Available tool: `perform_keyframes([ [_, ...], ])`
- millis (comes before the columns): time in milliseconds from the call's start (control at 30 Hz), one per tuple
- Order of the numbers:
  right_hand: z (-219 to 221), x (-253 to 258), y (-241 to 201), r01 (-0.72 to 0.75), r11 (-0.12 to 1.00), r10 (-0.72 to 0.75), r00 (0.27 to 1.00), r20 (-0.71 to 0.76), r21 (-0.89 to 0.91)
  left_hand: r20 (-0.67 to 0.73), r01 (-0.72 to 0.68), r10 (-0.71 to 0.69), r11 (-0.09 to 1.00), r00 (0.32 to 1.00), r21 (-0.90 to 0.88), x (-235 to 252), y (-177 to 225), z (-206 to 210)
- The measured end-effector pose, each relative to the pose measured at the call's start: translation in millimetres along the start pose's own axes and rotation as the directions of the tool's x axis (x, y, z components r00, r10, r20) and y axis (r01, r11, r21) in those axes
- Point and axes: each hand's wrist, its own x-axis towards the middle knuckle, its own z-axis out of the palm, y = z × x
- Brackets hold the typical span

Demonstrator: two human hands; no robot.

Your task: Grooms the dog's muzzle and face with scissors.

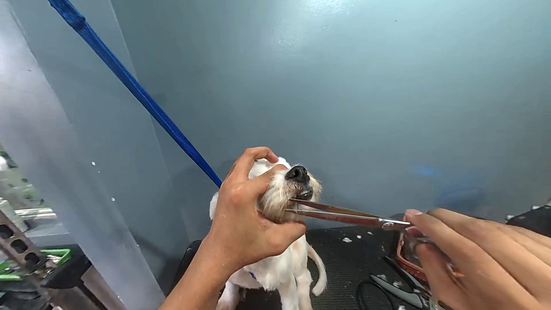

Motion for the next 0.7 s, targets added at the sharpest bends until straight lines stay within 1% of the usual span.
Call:
perform_keyframes([
  [100, 1.3, 2.3, 7.5, -0.006, 1.0, 0.005, 0.999, -0.051, -0.016, 0.005, -0.003, 0.003, 1.0, 1.0, 0.01, -0.1, -0.2, -0.4],
  [333, -6.4, 16.9, 14.8, 0.061, 0.996, -0.064, 0.997, -0.05, -0.058, 0.01, -0.01, 0.01, 1.0, 1.0, 0.014, 0.5, -0.5, 0.2],
  [700, -8.9, 21.2, 13.3, 0.096, 0.994, -0.098, 0.995, -0.023, -0.049, 0.01, -0.016, 0.016, 1.0, 1.0, 0.006, -0.5, 0.5, 0.0],
])
